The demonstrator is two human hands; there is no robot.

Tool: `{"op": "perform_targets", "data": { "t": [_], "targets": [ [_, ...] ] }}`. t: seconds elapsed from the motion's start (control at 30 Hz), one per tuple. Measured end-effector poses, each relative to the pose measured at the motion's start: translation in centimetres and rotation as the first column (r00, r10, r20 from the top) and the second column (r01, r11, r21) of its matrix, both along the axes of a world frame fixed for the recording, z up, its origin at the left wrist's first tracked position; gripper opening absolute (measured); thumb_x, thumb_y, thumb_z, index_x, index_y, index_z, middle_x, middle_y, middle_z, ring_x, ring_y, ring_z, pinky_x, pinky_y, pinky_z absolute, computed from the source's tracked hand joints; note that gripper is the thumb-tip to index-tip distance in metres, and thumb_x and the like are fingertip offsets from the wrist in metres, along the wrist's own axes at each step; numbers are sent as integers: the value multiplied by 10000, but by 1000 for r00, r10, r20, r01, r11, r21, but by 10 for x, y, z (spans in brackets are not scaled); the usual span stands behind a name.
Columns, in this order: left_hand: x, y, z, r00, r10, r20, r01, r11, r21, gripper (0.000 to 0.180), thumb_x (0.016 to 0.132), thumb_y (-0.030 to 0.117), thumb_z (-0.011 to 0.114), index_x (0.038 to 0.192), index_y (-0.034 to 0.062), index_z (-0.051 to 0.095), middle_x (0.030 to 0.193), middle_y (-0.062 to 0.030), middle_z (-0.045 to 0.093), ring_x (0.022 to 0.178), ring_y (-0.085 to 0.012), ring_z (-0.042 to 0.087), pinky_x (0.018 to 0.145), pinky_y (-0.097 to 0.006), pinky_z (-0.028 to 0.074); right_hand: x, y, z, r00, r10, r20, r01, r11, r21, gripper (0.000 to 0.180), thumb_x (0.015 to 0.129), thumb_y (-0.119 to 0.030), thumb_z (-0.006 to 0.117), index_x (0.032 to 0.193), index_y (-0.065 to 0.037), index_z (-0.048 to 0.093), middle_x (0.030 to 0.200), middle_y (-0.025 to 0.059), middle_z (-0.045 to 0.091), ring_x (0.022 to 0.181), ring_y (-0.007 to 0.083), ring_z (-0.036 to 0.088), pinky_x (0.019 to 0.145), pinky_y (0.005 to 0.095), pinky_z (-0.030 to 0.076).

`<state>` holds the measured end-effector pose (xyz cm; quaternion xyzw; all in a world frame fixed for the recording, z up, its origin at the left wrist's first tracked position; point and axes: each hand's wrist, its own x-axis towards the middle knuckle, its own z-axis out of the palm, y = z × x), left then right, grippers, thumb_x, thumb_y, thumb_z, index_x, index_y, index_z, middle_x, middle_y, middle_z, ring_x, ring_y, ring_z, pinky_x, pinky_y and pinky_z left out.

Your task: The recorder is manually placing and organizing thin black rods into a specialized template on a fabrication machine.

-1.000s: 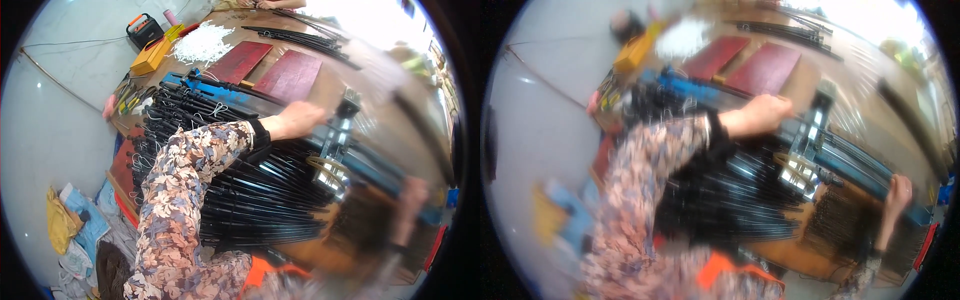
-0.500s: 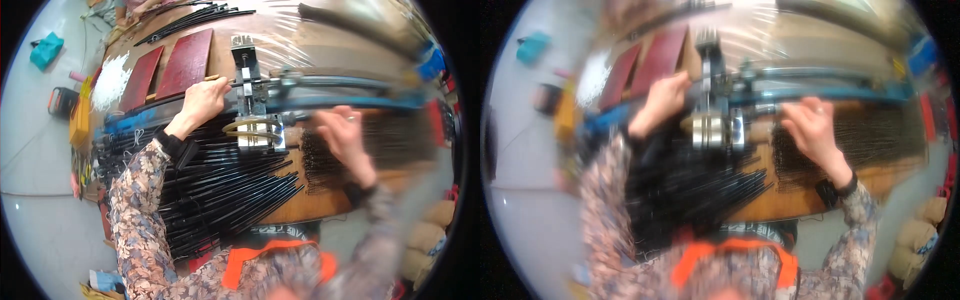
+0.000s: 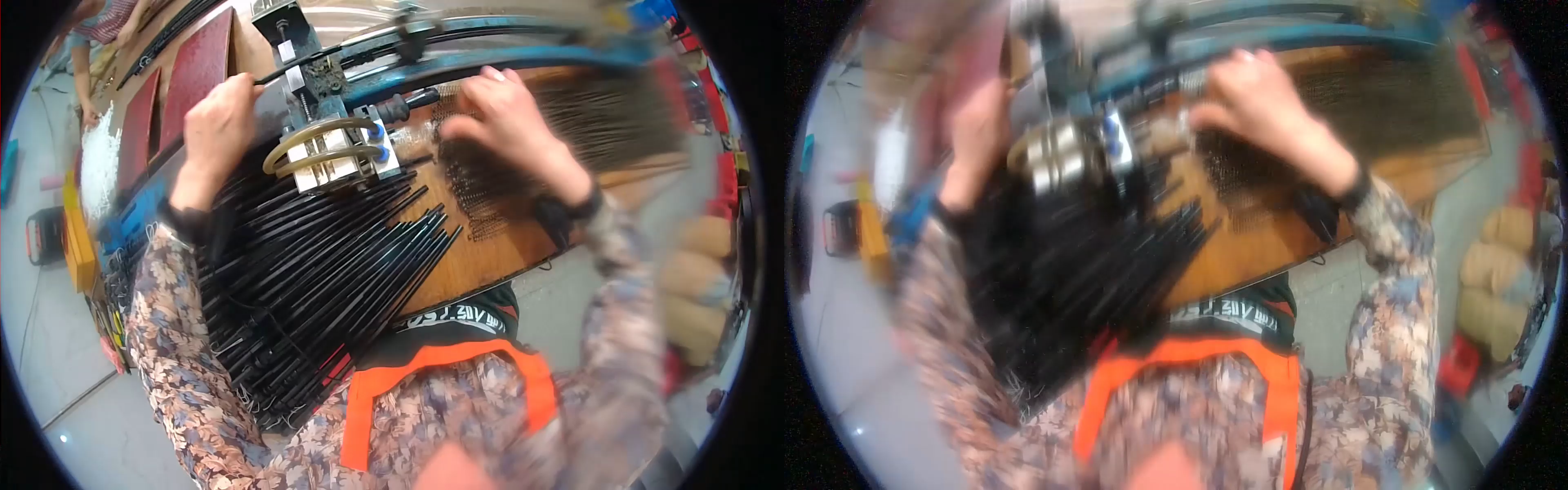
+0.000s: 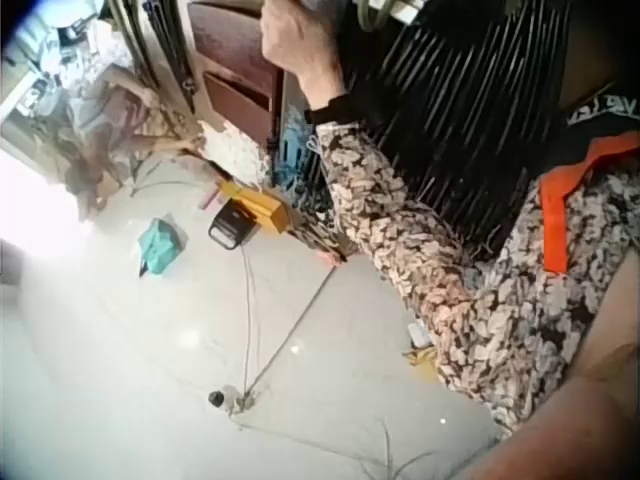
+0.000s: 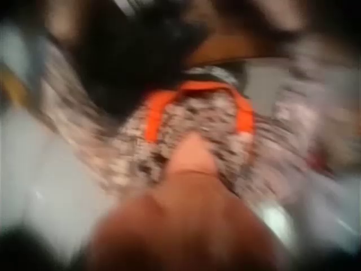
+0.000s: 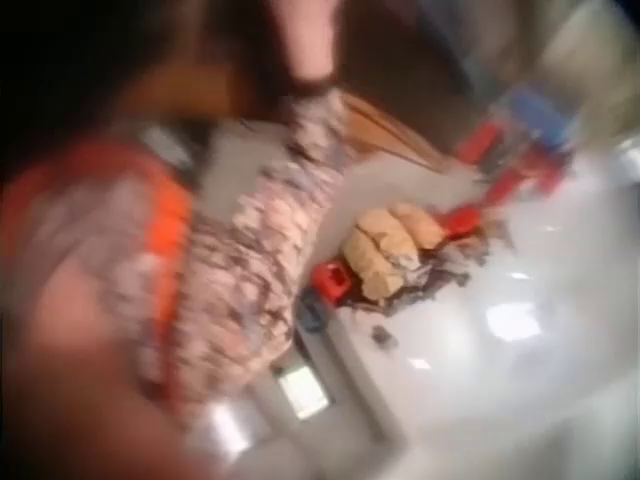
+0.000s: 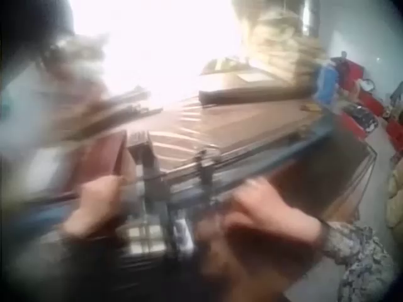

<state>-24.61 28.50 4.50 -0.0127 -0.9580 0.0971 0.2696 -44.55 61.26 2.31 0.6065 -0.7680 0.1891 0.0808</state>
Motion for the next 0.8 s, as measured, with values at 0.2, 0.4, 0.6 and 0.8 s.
{"op": "perform_targets", "data": {
  "t": [0.2, 0.4, 0.6, 0.8],
  "targets": [
    [60, -72, 7, 984, 103, -145, -138, 956, -258, 109, 898, 165, 605, 989, 109, 623, 947, -30, 617, 911, -254, 589, 803, -429, 422, 50, 58, -36, 987, 140, 75, -147, 984, 96, 352, 641, -271, 831, 712, -78, 545, 739, 75, 537, 736, 306, 530, 667, 414, 415],
    [110, 119, 26, 933, 153, 326, -178, 983, 48, 114, 783, 183, 673, 846, 164, 580, 773, -29, 522, 742, -246, 528, 715, -404, 362, 39, 67, -13, 954, 79, 291, -122, 983, 134, 251, 726, -144, 783, 739, -49, 551, 779, 106, 524, 762, 312, 541, 642, 413, 458],
    [140, 209, -16, 874, 274, 402, -398, 877, 269, 176, 847, 229, 690, 885, 99, 578, 865, -51, 526, 857, -248, 509, 754, -385, 381, 41, 59, -14, 946, 118, 300, -152, 984, 91, 198, 777, -165, 758, 778, -47, 600, 778, 113, 555, 738, 303, 569, 647, 401, 472],
    [139, 215, -22, 906, 242, 347, -361, 869, 337, 132, 873, 161, 650, 906, 68, 561, 852, -69, 534, 815, -264, 530, 670, -379, 454, 53, 57, -16, 897, 94, 433, -127, 991, 50, 123, 831, -157, 722, 886, -64, 665, 817, 122, 639, 774, 297, 633, 679, 391, 506]
  ]
}}
